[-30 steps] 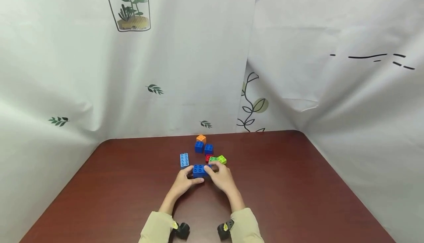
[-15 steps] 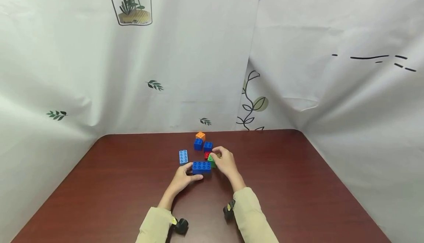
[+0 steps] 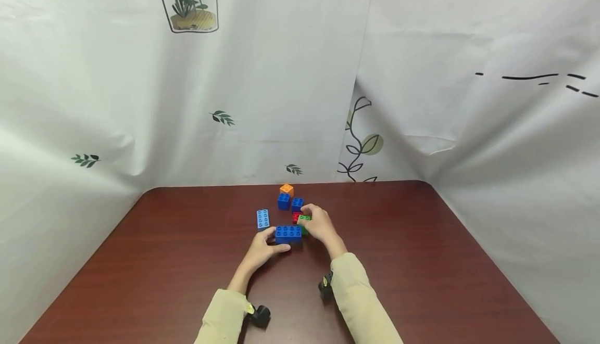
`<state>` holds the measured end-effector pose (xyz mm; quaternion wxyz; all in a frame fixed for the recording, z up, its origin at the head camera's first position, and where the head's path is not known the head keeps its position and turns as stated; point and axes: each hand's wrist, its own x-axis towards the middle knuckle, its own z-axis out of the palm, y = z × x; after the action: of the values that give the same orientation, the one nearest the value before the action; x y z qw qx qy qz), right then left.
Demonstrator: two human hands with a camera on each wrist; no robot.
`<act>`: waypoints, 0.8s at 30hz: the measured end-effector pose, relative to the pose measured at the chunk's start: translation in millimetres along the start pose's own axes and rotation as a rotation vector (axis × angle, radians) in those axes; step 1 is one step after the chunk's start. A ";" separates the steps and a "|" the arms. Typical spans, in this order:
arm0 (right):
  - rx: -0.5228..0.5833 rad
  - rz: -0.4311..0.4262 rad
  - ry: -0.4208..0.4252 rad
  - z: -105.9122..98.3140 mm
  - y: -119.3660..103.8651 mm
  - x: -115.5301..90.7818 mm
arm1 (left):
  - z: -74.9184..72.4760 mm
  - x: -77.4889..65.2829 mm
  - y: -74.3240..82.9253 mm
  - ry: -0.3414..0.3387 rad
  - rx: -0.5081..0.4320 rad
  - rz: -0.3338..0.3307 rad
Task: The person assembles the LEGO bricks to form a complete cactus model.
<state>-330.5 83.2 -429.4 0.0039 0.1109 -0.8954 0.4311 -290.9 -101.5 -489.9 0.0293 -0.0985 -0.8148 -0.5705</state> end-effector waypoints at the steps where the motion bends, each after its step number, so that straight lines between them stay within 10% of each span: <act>1: 0.003 0.001 -0.005 0.5 0.8 1.0 | -0.6 0.6 0.5 0.003 -0.002 0.001; 24: 0.026 0.029 0.067 -11.2 22.3 6.4 | -0.6 -0.7 -0.1 0.004 0.019 -0.006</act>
<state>-342.3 104.1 -438.9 0.0263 0.0836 -0.8906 0.4462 -290.3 -102.1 -489.9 0.0301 -0.0949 -0.8203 -0.5632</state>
